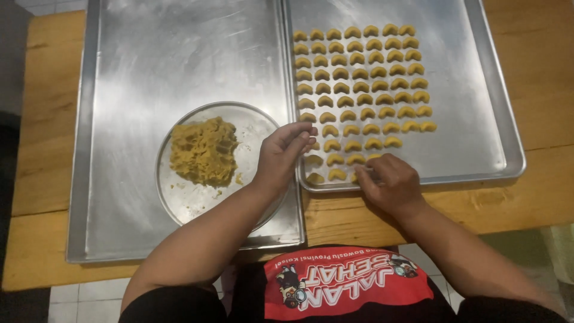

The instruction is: Shaping dough into small crescent-shaped cookies and arranging them on a baking sheet.

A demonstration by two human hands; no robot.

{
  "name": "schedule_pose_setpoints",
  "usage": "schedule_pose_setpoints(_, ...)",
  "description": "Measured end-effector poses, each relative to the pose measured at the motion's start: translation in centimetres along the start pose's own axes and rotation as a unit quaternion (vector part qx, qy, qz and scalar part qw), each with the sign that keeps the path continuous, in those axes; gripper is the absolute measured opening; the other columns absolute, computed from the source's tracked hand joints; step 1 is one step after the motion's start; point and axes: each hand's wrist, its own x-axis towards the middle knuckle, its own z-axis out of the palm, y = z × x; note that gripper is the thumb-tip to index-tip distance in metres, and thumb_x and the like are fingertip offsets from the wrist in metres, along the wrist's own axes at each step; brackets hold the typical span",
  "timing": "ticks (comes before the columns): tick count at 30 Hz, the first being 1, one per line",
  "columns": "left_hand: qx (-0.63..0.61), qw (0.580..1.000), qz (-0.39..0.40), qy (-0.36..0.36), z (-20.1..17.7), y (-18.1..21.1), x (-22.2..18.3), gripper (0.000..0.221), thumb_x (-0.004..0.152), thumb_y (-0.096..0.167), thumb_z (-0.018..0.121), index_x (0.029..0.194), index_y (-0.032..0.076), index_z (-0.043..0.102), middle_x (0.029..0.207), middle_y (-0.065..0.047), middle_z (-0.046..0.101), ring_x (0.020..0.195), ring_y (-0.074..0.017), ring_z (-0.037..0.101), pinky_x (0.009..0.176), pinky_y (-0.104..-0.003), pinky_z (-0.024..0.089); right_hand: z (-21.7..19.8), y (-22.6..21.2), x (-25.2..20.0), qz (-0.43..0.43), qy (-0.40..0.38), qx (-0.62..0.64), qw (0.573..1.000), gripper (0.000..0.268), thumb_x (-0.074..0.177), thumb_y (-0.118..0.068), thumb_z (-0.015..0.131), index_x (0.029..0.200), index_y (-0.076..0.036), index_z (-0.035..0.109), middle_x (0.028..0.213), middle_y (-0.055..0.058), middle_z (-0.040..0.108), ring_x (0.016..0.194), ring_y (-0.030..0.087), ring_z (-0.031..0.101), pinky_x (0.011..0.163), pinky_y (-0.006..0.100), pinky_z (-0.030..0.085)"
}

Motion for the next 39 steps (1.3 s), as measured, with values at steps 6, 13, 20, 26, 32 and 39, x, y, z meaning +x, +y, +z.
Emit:
schedule_pose_setpoints(6,0.040,0.998,0.037,0.026,-3.8,2.8,0.6,0.035,0.098,0.028,0.067,0.125,0.007,0.068,0.115,-0.014,0.074,0.106,-0.0223,0.072,0.093,-0.038,0.055,1.2,3.3,-2.4,-0.010,-0.009,-0.061,0.998,0.018,0.087,-0.025,0.083,0.094,-0.014,0.070,0.072,0.000,0.059,0.069,0.021,0.066,0.069,0.030,0.055)
schedule_pose_setpoints(13,-0.059,0.986,0.107,0.115,-9.5,6.8,0.5,0.036,0.100,0.032,0.062,0.128,0.009,0.065,0.117,-0.010,0.072,0.107,-0.0188,0.070,0.097,-0.035,0.053,2.4,-3.3,4.3,-0.070,-0.010,0.035,0.997,0.015,0.084,-0.008,0.080,0.096,-0.013,0.074,0.082,0.004,0.066,0.078,0.025,0.069,0.074,0.034,0.057)
schedule_pose_setpoints(20,0.005,0.965,0.212,0.153,-12.9,7.7,1.9,0.030,0.103,0.028,0.061,0.126,0.009,0.065,0.116,-0.008,0.072,0.110,-0.0172,0.068,0.102,-0.035,0.053,12.1,-10.7,14.0,-0.202,-0.080,0.202,0.955,0.032,0.085,0.004,0.076,0.116,-0.004,0.074,0.104,0.021,0.073,0.096,0.041,0.073,0.079,0.048,0.060)
schedule_pose_setpoints(26,0.049,0.972,0.170,0.153,-12.1,7.0,1.7,0.025,0.103,0.022,0.062,0.125,0.011,0.067,0.115,-0.007,0.073,0.110,-0.0161,0.067,0.104,-0.038,0.053,18.6,-11.5,18.0,-0.232,-0.212,0.294,0.903,0.029,0.080,0.000,0.079,0.108,-0.005,0.069,0.123,0.020,0.066,0.103,0.049,0.068,0.079,0.055,0.056)
schedule_pose_setpoints(32,0.038,0.980,0.134,0.142,-11.8,6.4,2.1,0.027,0.102,0.024,0.062,0.125,0.010,0.067,0.116,-0.008,0.073,0.111,-0.0164,0.067,0.106,-0.042,0.053,18.9,-10.5,16.6,-0.248,-0.214,0.272,0.905,0.006,0.089,-0.004,0.072,0.084,-0.002,0.074,0.097,0.019,0.071,0.086,0.041,0.074,0.069,0.046,0.059)
schedule_pose_setpoints(39,0.002,0.987,0.066,0.148,-11.5,5.9,1.8,0.034,0.101,0.034,0.061,0.127,0.011,0.065,0.120,-0.010,0.072,0.116,-0.0207,0.066,0.109,-0.050,0.046,16.8,-11.7,15.1,-0.087,-0.309,0.151,0.935,0.008,0.095,-0.016,0.071,0.097,-0.012,0.078,0.093,0.013,0.074,0.085,0.030,0.077,0.071,0.037,0.061)
